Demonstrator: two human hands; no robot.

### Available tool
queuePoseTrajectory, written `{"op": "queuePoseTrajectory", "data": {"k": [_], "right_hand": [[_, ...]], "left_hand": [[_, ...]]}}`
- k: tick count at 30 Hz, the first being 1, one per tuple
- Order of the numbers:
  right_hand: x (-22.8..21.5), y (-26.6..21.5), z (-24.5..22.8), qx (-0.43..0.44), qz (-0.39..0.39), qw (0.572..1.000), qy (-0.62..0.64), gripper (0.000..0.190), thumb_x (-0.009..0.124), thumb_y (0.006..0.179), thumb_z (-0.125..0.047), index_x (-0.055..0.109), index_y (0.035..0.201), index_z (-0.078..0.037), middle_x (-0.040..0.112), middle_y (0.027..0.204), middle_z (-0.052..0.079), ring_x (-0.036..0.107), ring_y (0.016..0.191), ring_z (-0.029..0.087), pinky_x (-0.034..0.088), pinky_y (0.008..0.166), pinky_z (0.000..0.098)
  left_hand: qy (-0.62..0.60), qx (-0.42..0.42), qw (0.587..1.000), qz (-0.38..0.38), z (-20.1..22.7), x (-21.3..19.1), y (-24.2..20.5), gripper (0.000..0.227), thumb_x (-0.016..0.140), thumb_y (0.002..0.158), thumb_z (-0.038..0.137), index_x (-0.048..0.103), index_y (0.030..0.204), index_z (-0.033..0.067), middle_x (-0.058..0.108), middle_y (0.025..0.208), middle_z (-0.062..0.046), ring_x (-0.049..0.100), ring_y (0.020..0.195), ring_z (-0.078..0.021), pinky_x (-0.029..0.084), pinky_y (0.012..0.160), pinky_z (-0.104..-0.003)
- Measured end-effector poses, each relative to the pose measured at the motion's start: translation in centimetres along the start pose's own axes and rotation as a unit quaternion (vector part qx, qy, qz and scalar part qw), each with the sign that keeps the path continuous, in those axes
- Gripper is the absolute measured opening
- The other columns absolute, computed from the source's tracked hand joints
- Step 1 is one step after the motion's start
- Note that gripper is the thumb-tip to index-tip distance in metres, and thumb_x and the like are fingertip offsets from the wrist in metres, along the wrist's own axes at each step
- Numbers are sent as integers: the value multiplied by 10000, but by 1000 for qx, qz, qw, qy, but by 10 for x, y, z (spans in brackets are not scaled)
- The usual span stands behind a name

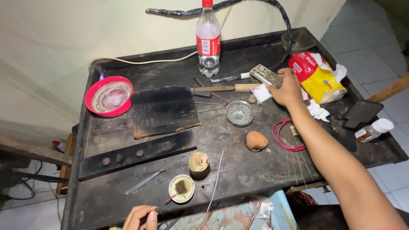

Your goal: Heating jewelry components with a blowtorch and manipulating small parts with tweezers and pliers at a soldering station.

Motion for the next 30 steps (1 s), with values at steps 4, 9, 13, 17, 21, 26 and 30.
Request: {"op": "queuePoseTrajectory", "data": {"k": [4,9,13,17,21,26,30], "right_hand": [[4,4,-1,25,-46,999,7,612,811,840,-315,544,1306,-21,639,1294,191,593,1199,381,460,972,459],[6,6,-4,64,-110,992,-14,640,770,862,-342,525,1379,-57,638,1347,154,593,1224,363,453,1001,465],[2,5,-14,72,-127,989,-20,649,747,850,-365,543,1400,-86,659,1345,131,624,1201,351,462,978,446],[1,2,-21,123,-157,980,-26,670,731,878,-383,505,1444,-105,631,1371,116,619,1188,355,543,845,485],[8,9,-23,90,-113,988,-52,766,772,861,-441,502,1461,-48,526,1438,256,479,1337,426,412,1068,502],[35,20,-64,-94,70,993,6,435,818,847,-294,685,1183,-53,647,1149,175,620,1018,317,491,917,432],[74,10,-146,-91,-73,991,65,111,809,873,-243,787,946,-163,755,833,-4,675,745,120,548,717,304]], "left_hand": [[-7,4,1000,0,-1,2,0,173,626,900,178,774,843,110,729,818,-5,608,591,-53,482,504,-172],[2,37,999,-4,13,0,1,169,621,885,169,774,825,130,718,784,18,480,476,-26,362,440,-158],[20,6,1000,-1,28,-5,1,189,617,888,177,776,806,117,720,768,24,505,503,-46,378,452,-180],[33,-12,999,-19,36,-9,2,196,632,894,198,799,818,130,727,769,36,515,515,-49,378,465,-190],[51,-20,998,-28,42,-11,3,201,633,904,207,805,823,145,726,763,59,541,534,-47,403,489,-188],[41,1,999,-25,57,-12,4,204,619,903,191,785,797,139,709,739,62,525,505,-51,397,490,-184],[35,1,999,-22,63,-11,5,212,612,902,190,779,782,138,698,721,55,525,513,-58,402,503,-191]]}}
Point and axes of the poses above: each hand's wrist, its own y-axis towards the middle knuckle, its own x-axis out of the palm, z = x × y, the point moved 7 cm from there along y, towards the middle knuckle
